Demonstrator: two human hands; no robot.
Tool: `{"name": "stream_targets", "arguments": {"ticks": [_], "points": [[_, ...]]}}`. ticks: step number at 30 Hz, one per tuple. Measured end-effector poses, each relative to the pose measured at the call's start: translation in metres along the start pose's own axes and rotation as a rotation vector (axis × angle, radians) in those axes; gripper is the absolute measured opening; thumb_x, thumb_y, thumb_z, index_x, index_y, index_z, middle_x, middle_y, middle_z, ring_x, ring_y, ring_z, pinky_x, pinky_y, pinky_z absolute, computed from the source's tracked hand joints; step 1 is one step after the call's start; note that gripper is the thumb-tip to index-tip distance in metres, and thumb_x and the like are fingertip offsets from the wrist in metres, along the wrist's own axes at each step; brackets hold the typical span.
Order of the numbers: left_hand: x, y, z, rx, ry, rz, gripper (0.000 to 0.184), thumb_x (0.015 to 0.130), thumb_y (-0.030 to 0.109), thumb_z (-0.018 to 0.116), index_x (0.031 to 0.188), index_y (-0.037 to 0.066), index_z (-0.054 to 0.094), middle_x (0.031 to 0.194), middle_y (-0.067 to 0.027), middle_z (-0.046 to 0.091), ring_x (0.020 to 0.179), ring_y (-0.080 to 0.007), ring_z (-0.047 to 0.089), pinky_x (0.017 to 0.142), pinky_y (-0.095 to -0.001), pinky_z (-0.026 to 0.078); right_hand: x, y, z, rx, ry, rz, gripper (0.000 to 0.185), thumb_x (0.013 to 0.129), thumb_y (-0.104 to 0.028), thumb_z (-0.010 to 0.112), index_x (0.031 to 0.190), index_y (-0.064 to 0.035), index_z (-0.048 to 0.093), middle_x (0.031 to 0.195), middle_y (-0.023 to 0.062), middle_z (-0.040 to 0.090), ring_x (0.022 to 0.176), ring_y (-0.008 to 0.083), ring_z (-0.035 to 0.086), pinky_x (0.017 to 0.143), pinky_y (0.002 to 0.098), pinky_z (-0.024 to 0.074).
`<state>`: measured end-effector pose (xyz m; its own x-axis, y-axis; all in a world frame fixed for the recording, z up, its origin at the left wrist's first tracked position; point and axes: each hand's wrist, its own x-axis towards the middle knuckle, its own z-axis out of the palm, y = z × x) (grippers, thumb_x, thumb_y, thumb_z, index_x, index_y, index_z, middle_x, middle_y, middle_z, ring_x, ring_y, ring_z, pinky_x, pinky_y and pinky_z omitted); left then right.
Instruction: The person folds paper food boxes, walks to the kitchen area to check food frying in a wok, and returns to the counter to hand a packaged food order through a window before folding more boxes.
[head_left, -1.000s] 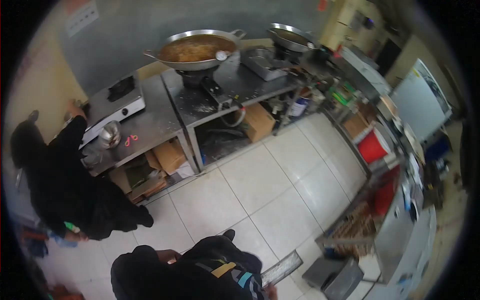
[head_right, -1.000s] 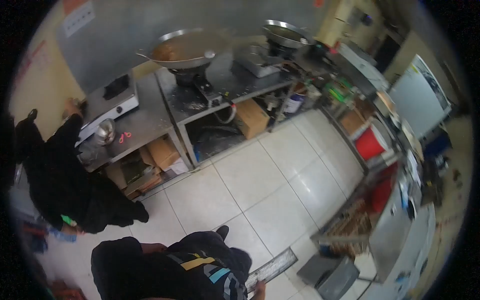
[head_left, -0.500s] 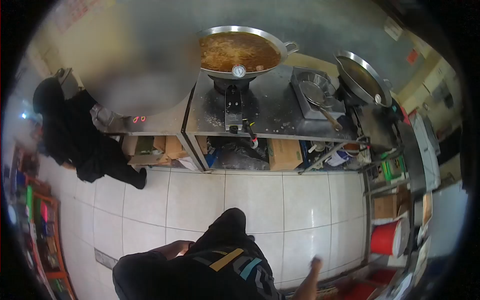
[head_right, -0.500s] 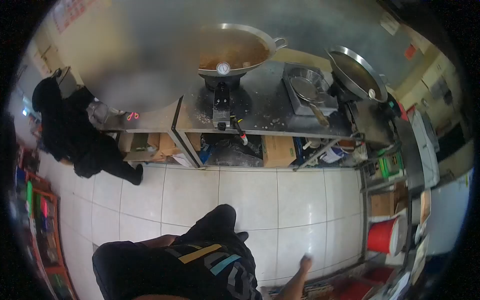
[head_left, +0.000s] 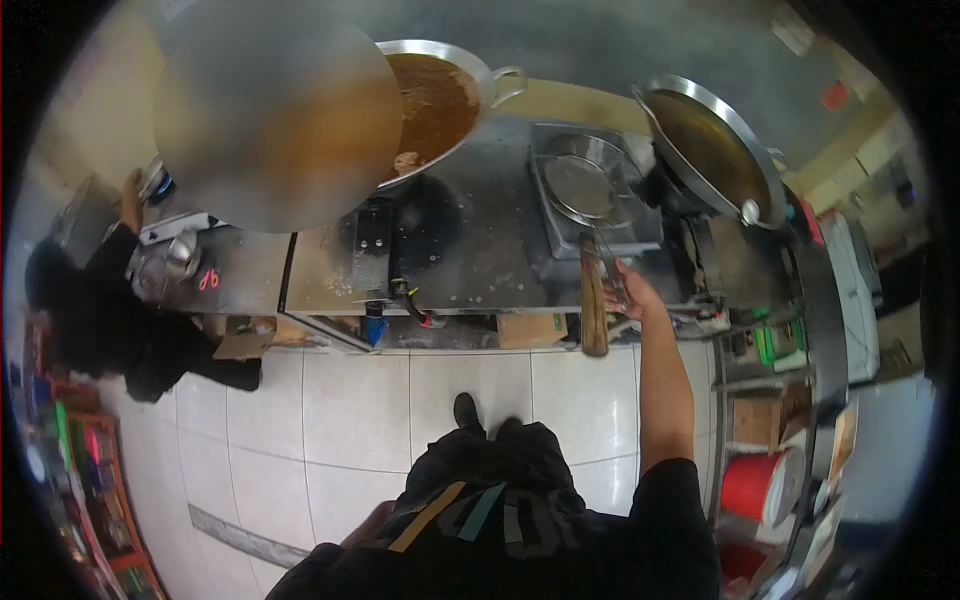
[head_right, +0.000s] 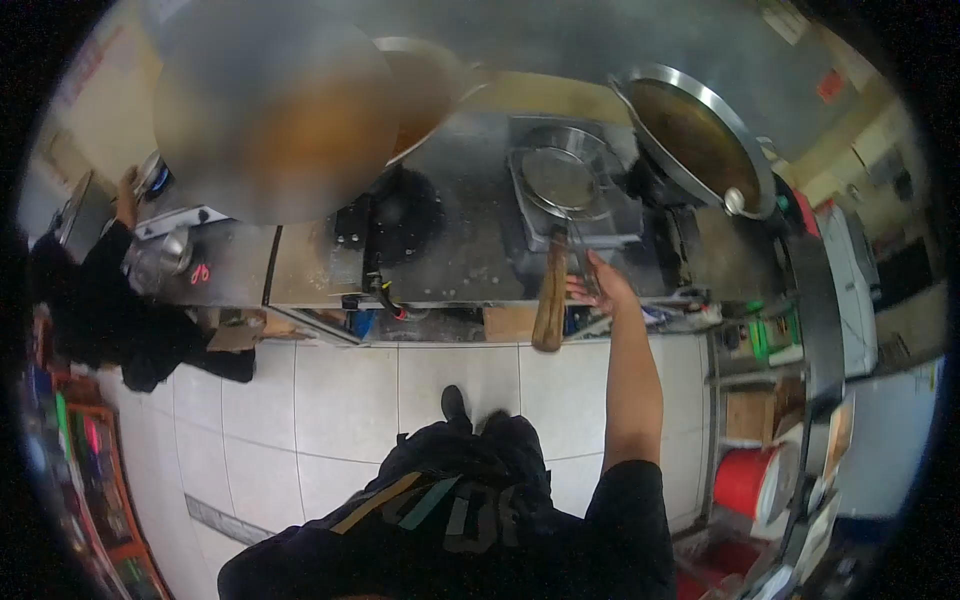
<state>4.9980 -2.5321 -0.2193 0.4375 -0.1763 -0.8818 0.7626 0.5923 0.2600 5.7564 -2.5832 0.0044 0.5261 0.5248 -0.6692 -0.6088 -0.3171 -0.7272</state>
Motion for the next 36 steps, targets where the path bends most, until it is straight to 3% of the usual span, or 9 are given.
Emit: {"name": "stream_targets", "arguments": {"ticks": [6, 10, 16, 18, 20, 27, 30, 32, 36], "points": [[0.003, -0.012, 0.117, -0.187, 0.154, 0.093, 0.034, 0.090, 0.022, 0.056, 0.119, 0.003, 0.058, 0.108, -0.0092, 0.068, 0.089, -0.0175, 0.065, 0.077, -0.0344, 0.054, -0.059, -0.037, 0.014, -0.550, 0.062, -0.225, 0.022, 0.101, -0.026, 0.043, 0.093, -0.0069, 0.051, 0.062, 0.0009, 0.047, 0.052, 0.0103, 0.045, 0.047, 0.0263, 0.0359], [0.018, -0.004, 0.166, -0.225, 0.180, 0.132, 0.034, 0.091, 0.023, 0.056, 0.119, 0.004, 0.058, 0.107, -0.0093, 0.068, 0.087, -0.0177, 0.065, 0.075, -0.0343, 0.054, -0.144, -0.037, -0.002, -0.846, 0.191, -0.548, 0.023, 0.103, -0.023, 0.039, 0.111, -0.0040, 0.048, 0.066, 0.0042, 0.049, 0.053, 0.0093, 0.047, 0.045, 0.0258, 0.0389], [0.065, 0.036, 0.097, 0.128, 0.150, 0.235, 0.034, 0.091, 0.025, 0.056, 0.119, 0.005, 0.058, 0.105, -0.0095, 0.068, 0.084, -0.0181, 0.066, 0.073, -0.0343, 0.054, -0.196, -0.139, 0.080, -1.100, 0.331, -0.744, 0.026, 0.103, -0.026, 0.042, 0.116, -0.0058, 0.052, 0.067, 0.0053, 0.052, 0.046, 0.0061, 0.047, 0.037, 0.0258, 0.0349], [0.037, 0.113, 0.036, 0.012, 0.460, 0.149, 0.036, 0.092, 0.034, 0.053, 0.114, 0.007, 0.062, 0.098, -0.0100, 0.070, 0.077, -0.0210, 0.065, 0.068, -0.0360, 0.053, -0.173, -0.174, 0.119, -1.228, 0.331, -1.033, 0.031, 0.102, -0.025, 0.043, 0.123, -0.0050, 0.053, 0.075, 0.0136, 0.060, 0.050, 0.0191, 0.055, 0.047, 0.0341, 0.0447], [-0.001, 0.199, 0.003, 0.135, 1.026, 0.571, 0.043, 0.094, 0.042, 0.051, 0.105, 0.003, 0.065, 0.087, -0.0080, 0.069, 0.076, -0.0226, 0.065, 0.066, -0.0349, 0.052, -0.124, -0.203, 0.156, -1.561, 0.417, -1.413, 0.034, 0.099, -0.020, 0.045, 0.129, -0.0038, 0.052, 0.090, 0.0251, 0.064, 0.067, 0.0390, 0.062, 0.064, 0.0458, 0.0493], [-0.046, 0.379, -0.020, -0.319, 0.558, 0.916, 0.046, 0.093, 0.039, 0.060, 0.126, 0.007, 0.054, 0.112, -0.0077, 0.064, 0.098, -0.0191, 0.063, 0.074, -0.0337, 0.054, -0.043, -0.232, 0.314, -1.692, 0.389, -1.202, 0.027, 0.084, -0.005, 0.047, 0.106, 0.0027, 0.060, 0.099, 0.0318, 0.062, 0.096, 0.0479, 0.058, 0.083, 0.0536, 0.0456], [-0.043, 0.380, -0.024, -0.330, 0.428, 0.894, 0.043, 0.093, 0.037, 0.060, 0.125, 0.008, 0.055, 0.110, -0.0059, 0.064, 0.099, -0.0193, 0.063, 0.074, -0.0345, 0.054, -0.022, -0.240, 0.332, -1.798, 0.224, -1.275, 0.019, 0.084, -0.007, 0.049, 0.090, 0.0074, 0.061, 0.089, 0.0289, 0.065, 0.080, 0.0411, 0.066, 0.067, 0.0499, 0.0505], [-0.056, 0.380, -0.021, -0.281, 0.400, 0.843, 0.038, 0.093, 0.034, 0.061, 0.121, 0.009, 0.056, 0.105, -0.0041, 0.065, 0.096, -0.0158, 0.063, 0.072, -0.0325, 0.054, -0.064, -0.243, 0.369, -1.641, 0.013, -0.526, 0.021, 0.085, -0.008, 0.050, 0.078, 0.0091, 0.059, 0.073, 0.0221, 0.065, 0.053, 0.0280, 0.064, 0.047, 0.0407, 0.0482], [-0.129, 0.400, 0.010, -0.003, 0.539, 1.188, 0.025, 0.097, 0.021, 0.055, 0.117, 0.007, 0.059, 0.105, -0.0060, 0.065, 0.091, -0.0128, 0.062, 0.062, -0.0236, 0.047, -0.046, -0.242, 0.380, -1.365, -0.037, -0.545, 0.024, 0.086, -0.010, 0.049, 0.073, 0.0085, 0.058, 0.062, 0.0152, 0.060, 0.037, 0.0171, 0.052, 0.036, 0.0323, 0.0403]]}}
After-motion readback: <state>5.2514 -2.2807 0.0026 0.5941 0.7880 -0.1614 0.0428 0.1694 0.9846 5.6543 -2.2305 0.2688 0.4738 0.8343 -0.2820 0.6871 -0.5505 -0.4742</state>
